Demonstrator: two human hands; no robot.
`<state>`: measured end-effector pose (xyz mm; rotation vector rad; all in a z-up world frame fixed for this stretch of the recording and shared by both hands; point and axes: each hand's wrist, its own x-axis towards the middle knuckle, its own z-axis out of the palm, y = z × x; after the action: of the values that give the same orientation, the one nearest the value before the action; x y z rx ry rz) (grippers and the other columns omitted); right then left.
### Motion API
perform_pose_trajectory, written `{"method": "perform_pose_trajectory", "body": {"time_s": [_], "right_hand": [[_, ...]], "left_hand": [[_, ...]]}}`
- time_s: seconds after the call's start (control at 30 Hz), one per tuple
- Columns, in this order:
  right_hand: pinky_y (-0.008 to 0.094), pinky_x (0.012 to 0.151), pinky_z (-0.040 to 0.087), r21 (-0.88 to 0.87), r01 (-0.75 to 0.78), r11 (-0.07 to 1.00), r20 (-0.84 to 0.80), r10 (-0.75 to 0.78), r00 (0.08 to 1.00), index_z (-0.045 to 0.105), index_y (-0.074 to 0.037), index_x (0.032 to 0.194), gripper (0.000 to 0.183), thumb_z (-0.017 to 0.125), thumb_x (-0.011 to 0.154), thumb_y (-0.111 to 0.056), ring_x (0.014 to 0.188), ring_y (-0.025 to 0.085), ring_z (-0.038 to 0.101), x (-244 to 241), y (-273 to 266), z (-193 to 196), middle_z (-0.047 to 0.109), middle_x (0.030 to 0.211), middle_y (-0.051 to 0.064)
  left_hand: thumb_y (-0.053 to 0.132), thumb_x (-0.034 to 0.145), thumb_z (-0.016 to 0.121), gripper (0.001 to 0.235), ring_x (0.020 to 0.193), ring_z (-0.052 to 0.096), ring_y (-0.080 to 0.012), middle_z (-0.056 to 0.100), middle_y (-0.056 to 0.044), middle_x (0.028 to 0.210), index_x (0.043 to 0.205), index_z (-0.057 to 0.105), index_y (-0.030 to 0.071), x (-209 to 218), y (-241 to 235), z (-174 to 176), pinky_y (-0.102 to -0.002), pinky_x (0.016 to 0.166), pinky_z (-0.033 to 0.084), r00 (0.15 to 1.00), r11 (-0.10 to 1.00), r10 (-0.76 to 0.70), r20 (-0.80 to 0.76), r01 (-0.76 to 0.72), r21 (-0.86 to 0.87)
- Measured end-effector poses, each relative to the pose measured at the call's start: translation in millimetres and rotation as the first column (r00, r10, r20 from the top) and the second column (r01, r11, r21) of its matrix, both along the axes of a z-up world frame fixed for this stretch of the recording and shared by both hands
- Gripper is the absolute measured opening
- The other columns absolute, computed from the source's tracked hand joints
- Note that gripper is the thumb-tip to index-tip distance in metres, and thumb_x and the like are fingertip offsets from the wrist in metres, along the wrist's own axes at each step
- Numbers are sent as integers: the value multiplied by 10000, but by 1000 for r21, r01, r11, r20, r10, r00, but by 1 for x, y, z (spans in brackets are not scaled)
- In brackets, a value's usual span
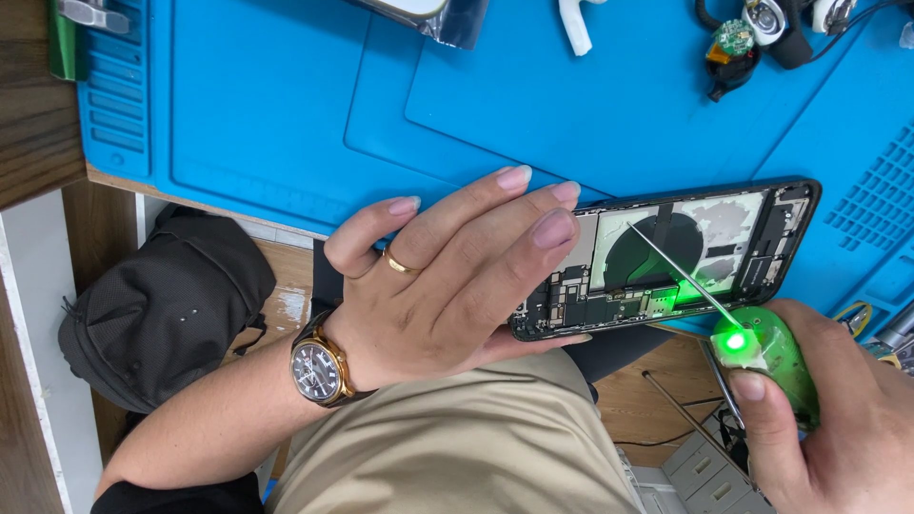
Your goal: The person uses a green laser pointer to inspect the interior of a disassembled smartphone, then wipes the internal components with a white tissue. The person handles the phone and tissue while seated at a workbench with tools and parts visible.
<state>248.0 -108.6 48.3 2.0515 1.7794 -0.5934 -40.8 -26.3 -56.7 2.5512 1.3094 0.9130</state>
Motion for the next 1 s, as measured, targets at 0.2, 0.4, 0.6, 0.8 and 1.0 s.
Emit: {"method": "perform_pose_trajectory", "body": {"time_s": [0.2,0.4,0.6,0.8,1.0], "right_hand": [[452,668,478,13,-16,1000,5,16,1000,676,-103,1366,532,520,971,-423,728,398,656,2,-3,-1,684,843,130],[446,662,480,3,-26,1000,25,25,999,686,-105,1353,526,516,980,-435,750,372,669,-2,-3,-1,695,886,110],[447,613,471,-33,-16,999,53,18,998,679,-140,1350,530,506,973,-469,695,368,667,-5,-1,0,693,829,108],[440,627,490,-31,6,1000,58,-5,998,679,-122,1369,552,505,979,-472,726,362,678,-6,-3,-1,707,908,111],[435,603,496,-34,0,999,52,1,999,677,-124,1371,558,511,971,-476,697,351,678,-3,-4,-2,704,894,100]], "left_hand": [[636,1109,421,509,1260,691,-98,798,105,1315,1360,558,216,1,0,-1,-335,1096,217,1000,1000,10,-3,-9,10],[689,1102,371,584,1281,681,-101,793,107,1339,1396,548,215,-2,-1,-1,-340,1105,213,1000,1000,-4,-22,4,0],[644,1116,395,532,1269,686,-99,793,100,1331,1384,552,211,-1,0,-1,-329,1111,202,1000,1000,-7,-5,7,5],[683,1112,424,559,1283,679,-98,784,109,1346,1404,540,220,-1,-2,-2,-333,1108,212,1000,1000,-1,-18,1,-6],[560,1142,531,408,1257,693,-86,787,119,1329,1385,555,233,0,1,-2,-320,1115,205,1000,1000,10,-4,-10,22]]}}
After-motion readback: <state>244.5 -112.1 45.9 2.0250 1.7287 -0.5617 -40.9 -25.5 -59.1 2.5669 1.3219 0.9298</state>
